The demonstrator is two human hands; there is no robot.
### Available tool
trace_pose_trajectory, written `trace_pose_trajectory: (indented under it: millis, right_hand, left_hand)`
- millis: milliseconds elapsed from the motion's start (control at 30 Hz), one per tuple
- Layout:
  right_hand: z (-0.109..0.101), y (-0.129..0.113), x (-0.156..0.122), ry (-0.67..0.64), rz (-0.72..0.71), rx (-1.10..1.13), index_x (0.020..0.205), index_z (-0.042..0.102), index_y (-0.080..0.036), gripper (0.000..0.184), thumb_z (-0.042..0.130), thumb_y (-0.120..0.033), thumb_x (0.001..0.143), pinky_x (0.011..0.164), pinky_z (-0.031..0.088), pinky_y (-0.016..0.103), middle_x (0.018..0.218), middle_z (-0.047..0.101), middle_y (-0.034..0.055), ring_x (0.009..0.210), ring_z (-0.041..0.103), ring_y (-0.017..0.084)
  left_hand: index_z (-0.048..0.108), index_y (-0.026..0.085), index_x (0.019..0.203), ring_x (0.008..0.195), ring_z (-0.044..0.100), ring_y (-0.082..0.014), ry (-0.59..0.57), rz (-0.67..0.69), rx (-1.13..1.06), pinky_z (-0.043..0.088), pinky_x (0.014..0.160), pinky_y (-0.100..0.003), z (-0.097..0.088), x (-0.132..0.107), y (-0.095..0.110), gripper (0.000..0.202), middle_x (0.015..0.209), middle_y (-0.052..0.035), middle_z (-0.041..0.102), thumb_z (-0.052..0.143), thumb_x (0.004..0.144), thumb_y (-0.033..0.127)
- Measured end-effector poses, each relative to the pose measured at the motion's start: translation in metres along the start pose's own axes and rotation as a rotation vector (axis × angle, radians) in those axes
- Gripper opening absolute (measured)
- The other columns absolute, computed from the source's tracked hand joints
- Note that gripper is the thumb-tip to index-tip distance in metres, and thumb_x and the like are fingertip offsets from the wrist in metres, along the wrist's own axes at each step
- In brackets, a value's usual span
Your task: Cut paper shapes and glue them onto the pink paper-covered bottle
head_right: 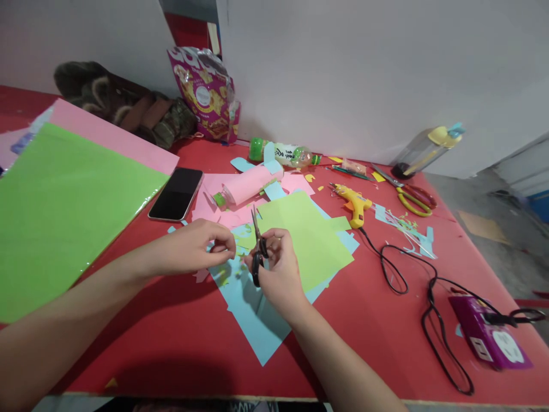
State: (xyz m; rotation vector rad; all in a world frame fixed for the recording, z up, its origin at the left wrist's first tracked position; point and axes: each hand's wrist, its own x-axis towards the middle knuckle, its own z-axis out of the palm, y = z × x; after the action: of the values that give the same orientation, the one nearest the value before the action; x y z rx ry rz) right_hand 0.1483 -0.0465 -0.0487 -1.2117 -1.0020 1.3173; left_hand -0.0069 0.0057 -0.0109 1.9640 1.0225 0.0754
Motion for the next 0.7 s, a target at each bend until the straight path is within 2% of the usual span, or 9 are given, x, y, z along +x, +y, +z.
trace_pose_trajectory:
  millis: [133, 233, 333, 567, 700]
  right_hand:
    - [0.0009, -0.0003, -0.0001, -0.004, -0.003, 0.002, 0.083, 0.037, -0.025, 0.046, 0.071, -0.013, 0.054, 0.055, 0.038, 0.022, 0.064, 0.041, -0.0083, 0.059, 0.049, 0.009]
    - [0.0014, 0.0, -0.0002, -0.002, -0.015, 0.006, 0.083, 0.037, -0.025, 0.046, 0.071, -0.013, 0.053, 0.055, 0.038, 0.022, 0.064, 0.039, -0.0083, 0.059, 0.048, 0.009]
    - [0.0012, 0.0008, -0.0008, -0.011, -0.023, 0.007, 0.083, 0.038, -0.025, 0.046, 0.07, -0.013, 0.053, 0.054, 0.038, 0.022, 0.063, 0.038, -0.0082, 0.059, 0.048, 0.009]
    - [0.0024, 0.0014, -0.0021, -0.021, -0.011, 0.024, 0.083, 0.038, -0.025, 0.047, 0.07, -0.012, 0.052, 0.052, 0.036, 0.022, 0.064, 0.036, -0.0078, 0.06, 0.048, 0.01]
    - [0.0028, 0.0027, -0.0022, -0.025, -0.018, 0.015, 0.084, 0.037, -0.025, 0.047, 0.069, -0.012, 0.052, 0.053, 0.036, 0.022, 0.064, 0.036, -0.0081, 0.059, 0.048, 0.009]
  left_hand:
    - [0.054, 0.018, 0.067, 0.04, 0.054, -0.0097, -0.022, 0.046, 0.03, 0.036, 0.048, -0.018, -0.0015, -0.0022, -0.0005, 0.016, 0.045, 0.0056, 0.045, 0.038, 0.068, 0.019]
    - [0.055, 0.018, 0.072, 0.042, 0.054, -0.0098, -0.046, 0.069, 0.037, 0.037, 0.048, -0.018, -0.0007, -0.0014, -0.0012, 0.017, 0.05, 0.0048, 0.049, 0.041, 0.071, 0.025]
    - [0.057, 0.018, 0.071, 0.046, 0.054, -0.0102, 0.01, 0.094, 0.09, 0.036, 0.048, -0.019, 0.0007, 0.0003, -0.0015, 0.02, 0.056, 0.0029, 0.052, 0.043, 0.071, 0.031]
    - [0.059, 0.018, 0.066, 0.057, 0.056, -0.0124, 0.059, 0.125, 0.149, 0.037, 0.054, -0.02, 0.0034, 0.0034, -0.0022, 0.019, 0.064, 0.0007, 0.057, 0.041, 0.065, 0.019]
    - [0.058, 0.017, 0.065, 0.044, 0.053, -0.0087, 0.064, 0.089, 0.12, 0.037, 0.049, -0.02, 0.0042, 0.0033, -0.002, 0.019, 0.065, 0.0012, 0.058, 0.039, 0.066, 0.019]
